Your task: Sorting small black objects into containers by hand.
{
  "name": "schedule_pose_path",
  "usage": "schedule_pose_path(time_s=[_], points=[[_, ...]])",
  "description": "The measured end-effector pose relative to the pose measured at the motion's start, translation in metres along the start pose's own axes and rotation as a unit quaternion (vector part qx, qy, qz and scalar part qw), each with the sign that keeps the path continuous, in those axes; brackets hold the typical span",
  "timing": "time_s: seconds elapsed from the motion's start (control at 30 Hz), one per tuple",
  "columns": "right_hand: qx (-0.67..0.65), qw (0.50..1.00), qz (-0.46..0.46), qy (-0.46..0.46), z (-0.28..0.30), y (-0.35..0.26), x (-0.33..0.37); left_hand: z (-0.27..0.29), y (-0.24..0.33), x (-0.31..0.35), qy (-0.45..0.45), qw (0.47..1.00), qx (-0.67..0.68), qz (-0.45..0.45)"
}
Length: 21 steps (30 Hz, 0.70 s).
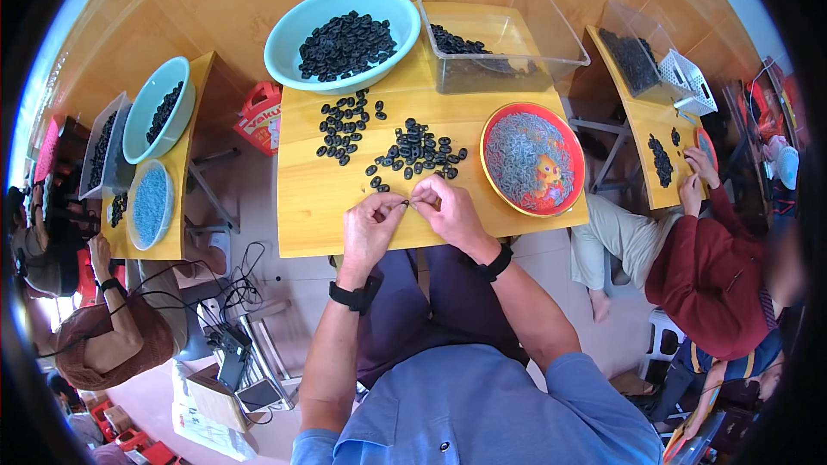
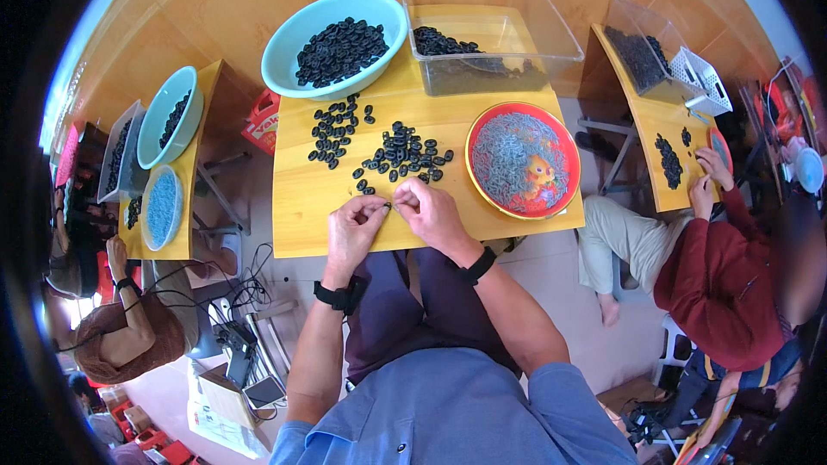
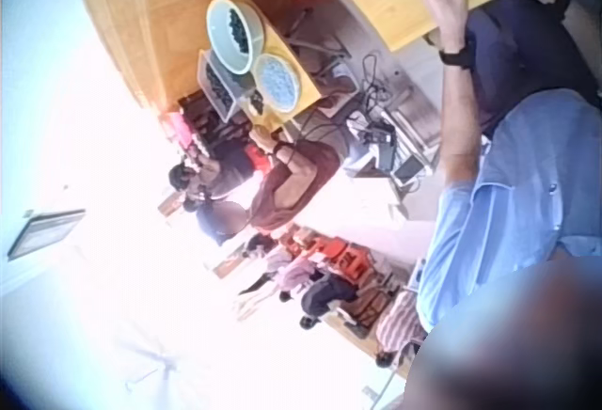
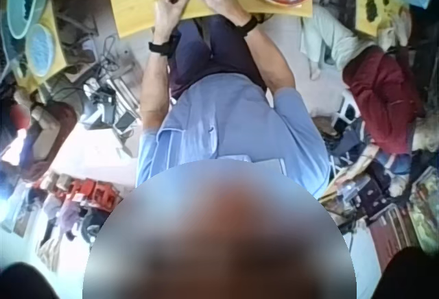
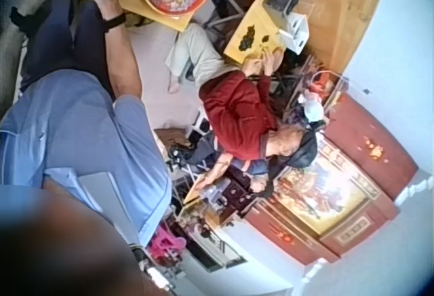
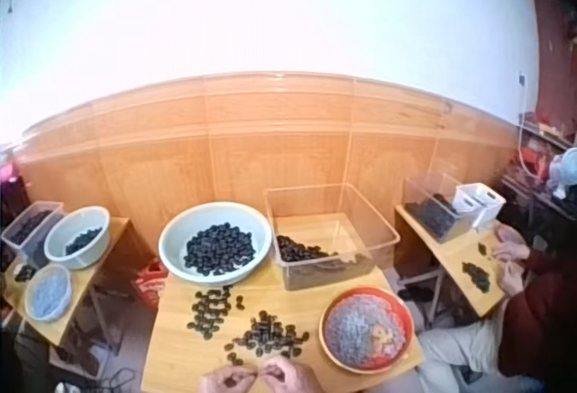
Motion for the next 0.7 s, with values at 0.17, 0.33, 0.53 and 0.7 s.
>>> schedule_pose_path(time_s=[0.17,0.33,0.53,0.7], points=[[-0.016,1.0,0.001,0.007,-0.0014,0.0006,-0.0003,0.0018,0.0019,-0.0001,-0.004,1.0,-0.003,0.008],[-0.046,0.999,-0.017,-0.002,-0.0009,0.0058,0.0018,0.0013,0.0026,-0.0002,0.002,1.0,-0.004,0.009],[-0.027,0.999,-0.014,-0.01,0.0002,0.0044,0.0013,0.0008,0.0037,0.0002,0.006,0.999,-0.032,-0.001],[-0.036,0.999,-0.015,-0.008,0.0011,0.0059,0.0006,-0.0015,0.0059,-0.0003,-0.001,0.999,-0.05,-0.001]])
Point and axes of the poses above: each hand's wrist, its own x-axis away from the middle knuckle, its own z-axis out of the back of the hand, y = z × x, the point moved 4 cm from there along -x, towards the middle knuckle, and after that the axes turned 1 degree about -y, right-handed, at the moved point
